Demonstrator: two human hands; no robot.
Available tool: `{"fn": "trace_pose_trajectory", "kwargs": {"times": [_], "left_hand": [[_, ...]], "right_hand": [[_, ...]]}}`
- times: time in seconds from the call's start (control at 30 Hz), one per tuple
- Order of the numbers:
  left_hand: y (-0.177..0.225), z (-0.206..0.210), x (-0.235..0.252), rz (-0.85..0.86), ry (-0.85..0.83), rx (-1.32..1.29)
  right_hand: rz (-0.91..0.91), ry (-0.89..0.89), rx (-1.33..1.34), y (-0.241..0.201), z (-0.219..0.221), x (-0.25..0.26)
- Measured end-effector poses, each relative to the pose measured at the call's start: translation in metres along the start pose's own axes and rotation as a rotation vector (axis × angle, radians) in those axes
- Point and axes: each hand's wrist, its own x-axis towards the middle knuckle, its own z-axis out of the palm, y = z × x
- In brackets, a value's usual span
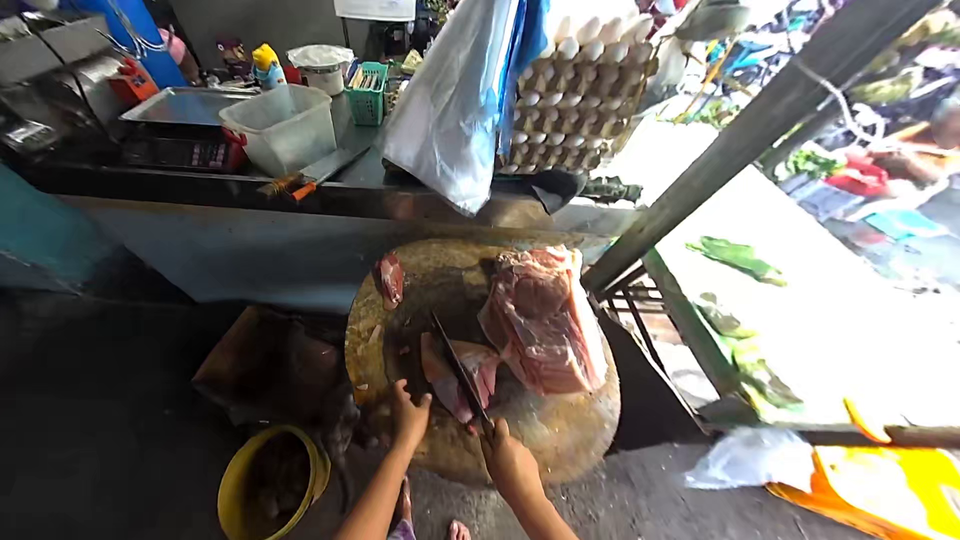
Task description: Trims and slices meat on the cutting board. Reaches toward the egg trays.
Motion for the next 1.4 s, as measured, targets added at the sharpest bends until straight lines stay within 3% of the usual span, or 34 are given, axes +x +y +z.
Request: {"fn": "trace_pose_trajectory", "kwargs": {"times": [0.2,0.37,0.53,0.6,0.67,0.73,0.83,0.97,1.07,1.13,1.23,1.4], "left_hand": [[0.04,0.058,0.017,0.092,0.031,0.408],[0.032,0.028,0.029,0.123,0.06,0.338],[0.013,0.002,0.025,0.151,0.088,0.398],[0.01,0.006,0.021,0.212,0.112,0.499],[0.009,0.006,0.019,0.207,0.051,0.561],[0.007,0.002,0.025,0.19,0.021,0.475],[0.011,-0.025,0.038,0.123,-0.025,0.185],[0.007,-0.067,0.048,-0.065,-0.334,-0.445],[0.009,-0.088,0.052,-0.189,-0.522,-0.483],[0.004,-0.09,0.059,-0.235,-0.353,-0.351],[-0.001,-0.092,0.058,-0.112,-0.068,-0.275],[-0.027,-0.093,0.059,0.068,0.096,-0.242]], "right_hand": [[-0.008,0.059,0.15,0.028,-0.002,0.015],[-0.097,0.206,0.344,0.032,-0.023,0.004],[-0.307,0.446,0.412,-0.022,-0.058,-0.024],[-0.254,0.41,0.372,-0.044,-0.055,-0.022],[-0.112,0.242,0.266,-0.051,-0.037,-0.006],[0.0,0.066,0.177,-0.044,-0.011,0.014],[0.032,0.012,0.129,-0.032,0.0,0.02],[0.014,0.037,0.259,-0.009,0.003,0.029],[0.012,0.076,0.362,0.003,0.014,0.036],[0.014,0.095,0.394,0.004,0.019,0.036],[0.007,0.1,0.384,0.002,0.016,0.036],[-0.1,0.106,0.364,-0.001,0.02,0.026]]}}
